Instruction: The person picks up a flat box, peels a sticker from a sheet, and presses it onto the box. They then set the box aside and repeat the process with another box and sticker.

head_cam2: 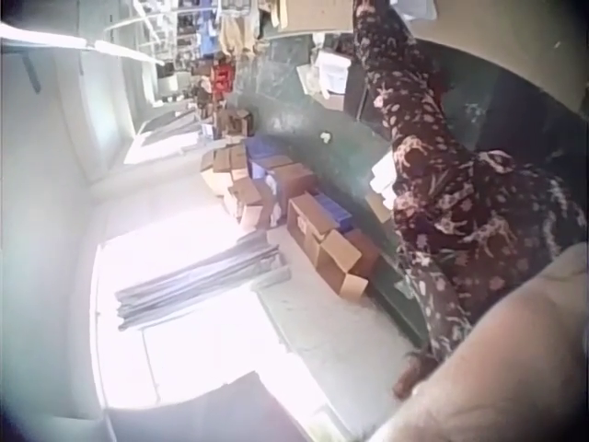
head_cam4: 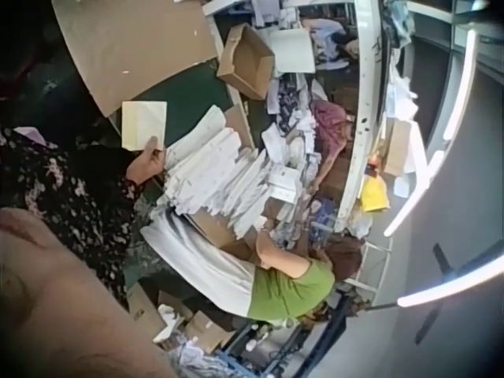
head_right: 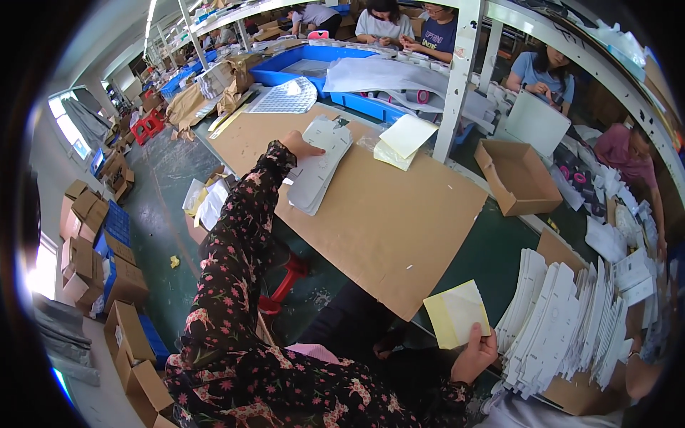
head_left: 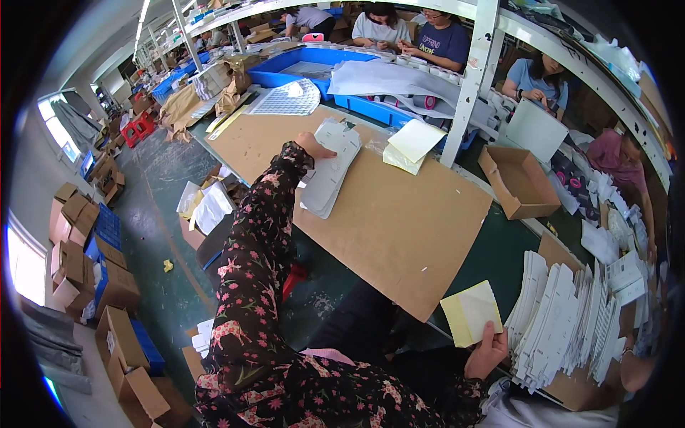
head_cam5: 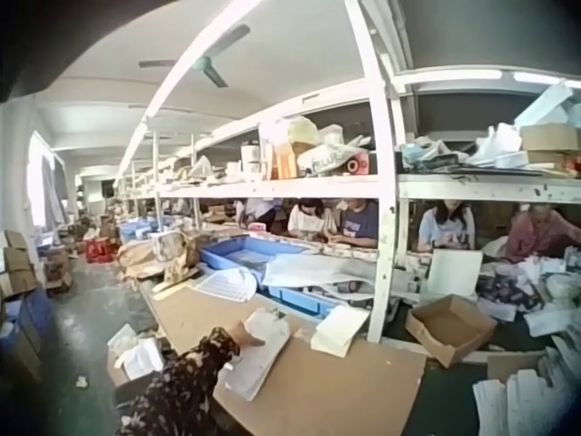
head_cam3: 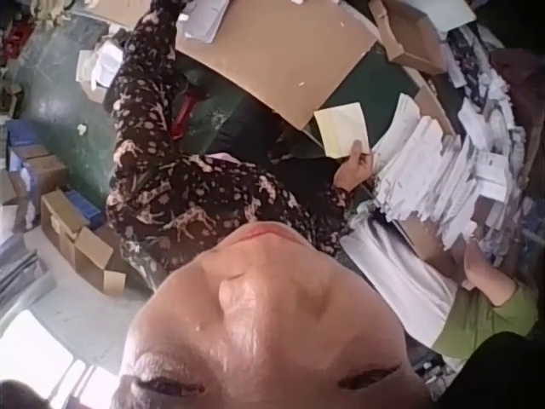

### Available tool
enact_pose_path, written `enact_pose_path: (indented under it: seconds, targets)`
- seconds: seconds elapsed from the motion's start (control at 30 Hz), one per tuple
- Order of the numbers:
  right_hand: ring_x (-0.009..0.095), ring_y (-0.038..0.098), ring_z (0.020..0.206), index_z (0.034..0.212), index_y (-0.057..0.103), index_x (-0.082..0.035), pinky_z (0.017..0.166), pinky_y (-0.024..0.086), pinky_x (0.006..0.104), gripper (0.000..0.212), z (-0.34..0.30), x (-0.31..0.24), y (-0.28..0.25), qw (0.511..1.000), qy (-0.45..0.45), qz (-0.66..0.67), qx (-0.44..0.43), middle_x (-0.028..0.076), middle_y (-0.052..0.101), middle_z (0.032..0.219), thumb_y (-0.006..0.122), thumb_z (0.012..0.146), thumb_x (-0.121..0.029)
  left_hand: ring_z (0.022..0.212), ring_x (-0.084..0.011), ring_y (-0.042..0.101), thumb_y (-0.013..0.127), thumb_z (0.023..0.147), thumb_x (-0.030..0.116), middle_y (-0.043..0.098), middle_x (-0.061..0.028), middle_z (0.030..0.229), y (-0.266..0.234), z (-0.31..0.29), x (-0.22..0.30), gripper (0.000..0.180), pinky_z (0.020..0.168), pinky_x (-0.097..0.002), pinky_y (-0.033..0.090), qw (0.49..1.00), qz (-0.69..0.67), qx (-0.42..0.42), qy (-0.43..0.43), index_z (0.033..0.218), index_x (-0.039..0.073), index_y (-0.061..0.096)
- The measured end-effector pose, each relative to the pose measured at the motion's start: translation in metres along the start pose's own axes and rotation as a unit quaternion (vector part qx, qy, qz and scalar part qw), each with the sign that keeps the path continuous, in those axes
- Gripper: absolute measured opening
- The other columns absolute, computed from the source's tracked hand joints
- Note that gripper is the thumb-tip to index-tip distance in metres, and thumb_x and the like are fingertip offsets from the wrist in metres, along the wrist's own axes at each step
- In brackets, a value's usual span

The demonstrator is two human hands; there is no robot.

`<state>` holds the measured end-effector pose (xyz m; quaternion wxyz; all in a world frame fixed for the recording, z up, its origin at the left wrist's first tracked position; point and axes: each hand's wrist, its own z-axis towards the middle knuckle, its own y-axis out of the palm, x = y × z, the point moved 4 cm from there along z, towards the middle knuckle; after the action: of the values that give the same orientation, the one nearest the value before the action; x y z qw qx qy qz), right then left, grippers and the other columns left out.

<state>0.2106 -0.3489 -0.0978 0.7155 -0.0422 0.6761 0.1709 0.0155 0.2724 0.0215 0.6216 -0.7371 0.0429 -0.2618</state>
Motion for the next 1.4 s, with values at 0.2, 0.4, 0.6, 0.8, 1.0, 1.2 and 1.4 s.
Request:
enact_pose_path:
  seconds: [0.2, 0.4, 0.6, 0.8, 1.0, 1.2, 1.4]
  targets:
    - [0.013, 0.068, 0.092, 0.108, 0.068, 0.004, 0.086, 0.053, 0.0283, 0.019, 0.003, -0.002, 0.002, 1.000, 0.019, 0.015, 0.005, 0.008, 0.075, 0.104, 0.068, 0.104, -0.014, 0.101, -0.0360, 0.074, 0.088, 0.076, 0.047, 0.075, -0.0238, 0.111, -0.013, -0.050, 0.025, 0.070, 0.090, -0.0429, 0.060, 0.989, -0.062, 0.083, 0.108, 0.119, -0.004, 0.069]
    - [0.013, 0.068, 0.093, 0.109, 0.067, 0.004, 0.087, 0.053, 0.0285, 0.018, 0.002, -0.003, -0.001, 0.998, 0.037, 0.056, 0.003, 0.008, 0.075, 0.106, 0.068, 0.104, -0.013, 0.100, -0.0432, 0.071, 0.078, 0.089, 0.036, 0.071, -0.0276, 0.108, 0.038, -0.128, 0.089, 0.048, 0.087, -0.0490, 0.057, 0.960, 0.006, 0.060, 0.272, 0.115, -0.001, 0.061]
    - [0.016, 0.071, 0.096, 0.112, 0.067, 0.003, 0.089, 0.056, 0.0307, 0.021, 0.002, 0.003, -0.006, 0.999, 0.015, 0.044, -0.019, 0.010, 0.074, 0.111, 0.067, 0.106, -0.016, 0.102, -0.0430, 0.070, 0.076, 0.087, 0.029, 0.072, -0.0216, 0.106, 0.039, -0.151, 0.103, 0.038, 0.086, -0.0511, 0.055, 0.960, 0.065, 0.023, 0.272, 0.108, 0.001, 0.060]
    - [0.017, 0.071, 0.100, 0.116, 0.067, 0.004, 0.092, 0.056, 0.0321, 0.022, 0.000, 0.008, -0.015, 0.997, 0.014, 0.063, -0.029, 0.011, 0.074, 0.116, 0.065, 0.107, -0.015, 0.097, -0.0402, 0.071, 0.077, 0.080, 0.008, 0.073, -0.0146, 0.105, 0.002, -0.220, 0.127, 0.030, 0.082, -0.0482, 0.057, 0.888, 0.000, 0.181, 0.423, 0.105, 0.003, 0.062]
    - [0.017, 0.070, 0.103, 0.117, 0.068, 0.006, 0.095, 0.055, 0.0334, 0.021, -0.013, -0.016, -0.006, 0.987, 0.036, 0.155, 0.026, 0.011, 0.072, 0.116, 0.064, 0.106, -0.012, 0.104, -0.0338, 0.072, 0.070, 0.081, -0.005, 0.074, -0.0155, 0.110, 0.001, -0.286, 0.142, 0.024, 0.094, -0.0473, 0.059, 0.749, -0.076, 0.345, 0.561, 0.097, 0.004, 0.055]
    - [0.016, 0.069, 0.103, 0.118, 0.067, 0.007, 0.094, 0.054, 0.0323, 0.022, -0.041, -0.039, -0.020, 0.989, 0.016, 0.130, 0.062, 0.011, 0.073, 0.116, 0.063, 0.107, -0.012, 0.116, -0.0325, 0.071, 0.072, 0.081, -0.003, 0.073, -0.0172, 0.123, 0.037, -0.311, 0.149, 0.024, 0.110, -0.0555, 0.053, 0.623, -0.055, 0.386, 0.678, 0.095, 0.003, 0.053]
    - [0.017, 0.068, 0.109, 0.126, 0.066, 0.006, 0.099, 0.053, 0.0325, 0.026, -0.065, -0.048, -0.048, 0.995, -0.014, 0.075, 0.058, 0.011, 0.072, 0.122, 0.062, 0.107, -0.010, 0.115, -0.0326, 0.071, 0.072, 0.081, -0.002, 0.074, -0.0179, 0.120, 0.051, -0.315, 0.166, 0.024, 0.109, -0.0545, 0.054, 0.608, -0.088, 0.322, 0.721, 0.095, 0.003, 0.053]
